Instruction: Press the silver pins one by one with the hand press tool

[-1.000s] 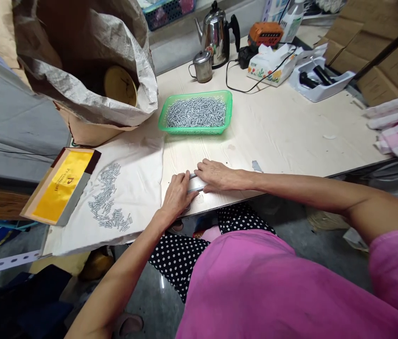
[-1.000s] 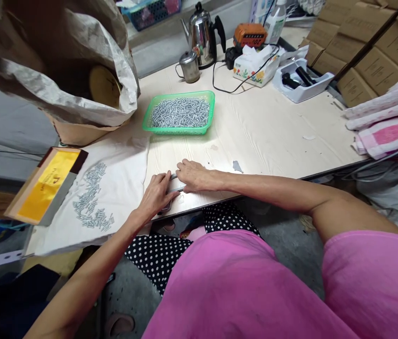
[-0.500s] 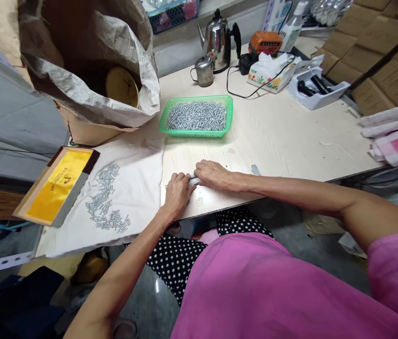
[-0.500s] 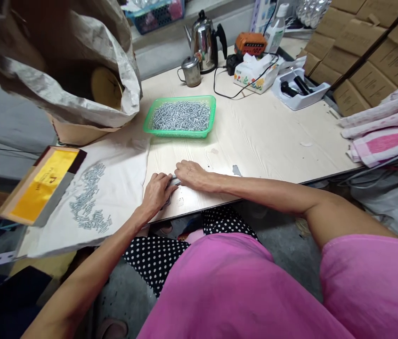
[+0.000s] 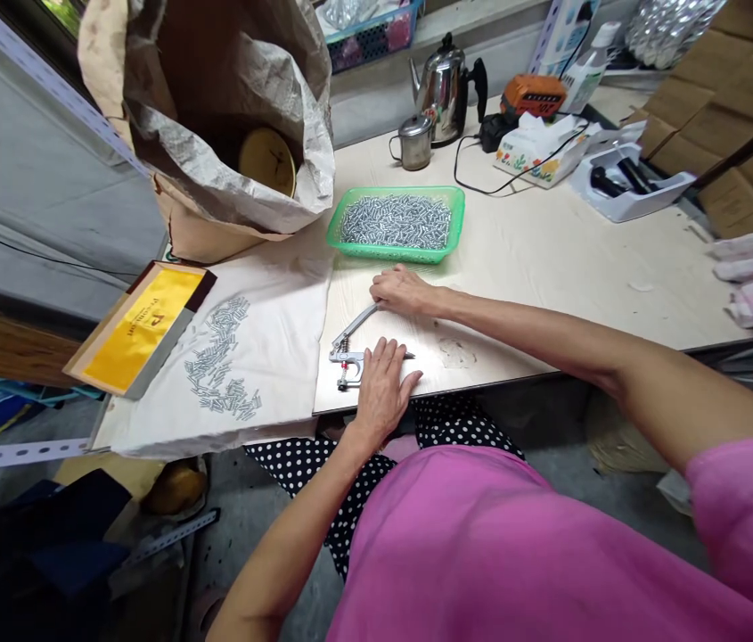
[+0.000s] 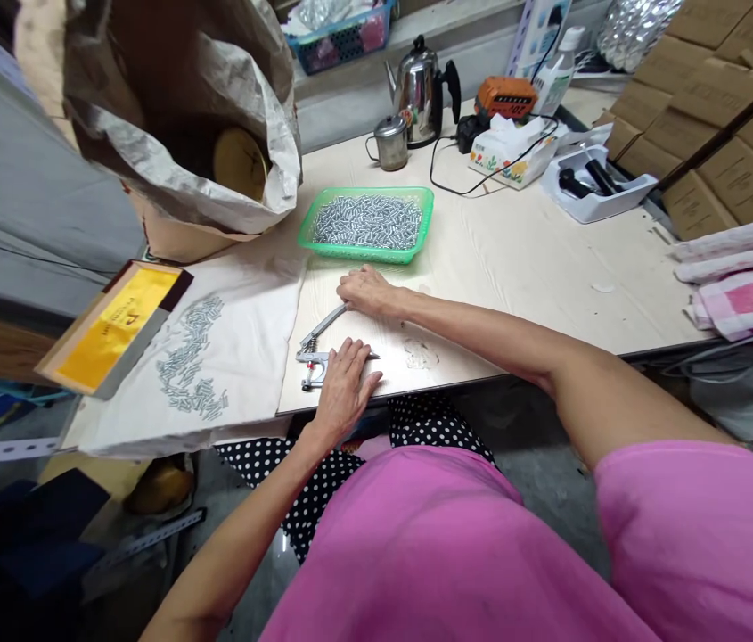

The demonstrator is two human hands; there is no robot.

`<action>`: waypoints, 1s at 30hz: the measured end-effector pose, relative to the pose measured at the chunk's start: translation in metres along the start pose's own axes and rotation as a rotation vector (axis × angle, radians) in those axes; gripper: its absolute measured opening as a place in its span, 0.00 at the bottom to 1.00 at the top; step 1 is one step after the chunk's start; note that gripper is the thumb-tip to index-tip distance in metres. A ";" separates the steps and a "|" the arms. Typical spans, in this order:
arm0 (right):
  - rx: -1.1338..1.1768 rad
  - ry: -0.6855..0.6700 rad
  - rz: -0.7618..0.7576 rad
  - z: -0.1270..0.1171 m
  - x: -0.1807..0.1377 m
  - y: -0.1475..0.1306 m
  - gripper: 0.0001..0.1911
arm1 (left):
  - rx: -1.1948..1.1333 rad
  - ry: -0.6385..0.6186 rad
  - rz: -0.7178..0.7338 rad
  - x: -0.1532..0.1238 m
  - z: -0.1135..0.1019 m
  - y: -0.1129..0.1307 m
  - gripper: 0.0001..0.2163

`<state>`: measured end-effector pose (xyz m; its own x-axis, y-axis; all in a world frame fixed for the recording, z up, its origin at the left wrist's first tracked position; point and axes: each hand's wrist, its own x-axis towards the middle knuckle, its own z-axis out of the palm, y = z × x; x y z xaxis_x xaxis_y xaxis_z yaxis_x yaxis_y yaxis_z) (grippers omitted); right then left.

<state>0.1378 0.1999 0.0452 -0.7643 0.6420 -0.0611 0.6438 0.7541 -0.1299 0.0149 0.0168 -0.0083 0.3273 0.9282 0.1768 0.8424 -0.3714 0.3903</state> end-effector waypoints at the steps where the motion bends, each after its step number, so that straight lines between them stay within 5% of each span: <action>1: -0.021 0.005 -0.010 -0.003 0.003 -0.008 0.11 | 0.000 0.008 0.000 0.001 0.000 0.000 0.21; 7: -0.013 0.043 -0.499 0.001 0.000 -0.077 0.05 | -0.005 -0.008 -0.024 0.001 -0.001 -0.003 0.21; 14: 0.138 0.117 -0.630 0.034 0.006 -0.107 0.07 | 0.010 -0.091 -0.067 -0.002 0.001 0.007 0.15; 17: 0.294 0.205 -0.512 0.016 0.021 -0.105 0.06 | 0.047 -0.012 0.028 -0.019 -0.017 -0.004 0.11; 19: 0.394 0.395 -0.368 -0.012 0.027 -0.085 0.06 | 0.127 0.128 0.000 -0.037 -0.043 -0.026 0.11; 22: 0.338 0.642 -0.109 -0.062 0.024 -0.030 0.09 | 0.367 0.270 -0.349 -0.067 -0.094 -0.073 0.14; 26: 0.092 0.626 0.278 -0.098 0.009 0.040 0.30 | 0.601 0.009 -0.636 -0.087 -0.141 -0.126 0.16; 30: 0.083 0.525 0.239 -0.072 -0.016 0.048 0.32 | 0.644 -0.218 -0.665 -0.079 -0.151 -0.142 0.18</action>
<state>0.1831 0.2358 0.1110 -0.4640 0.7917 0.3974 0.7747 0.5803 -0.2513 -0.1948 -0.0072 0.0590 -0.2864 0.9529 -0.1000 0.9374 0.2572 -0.2347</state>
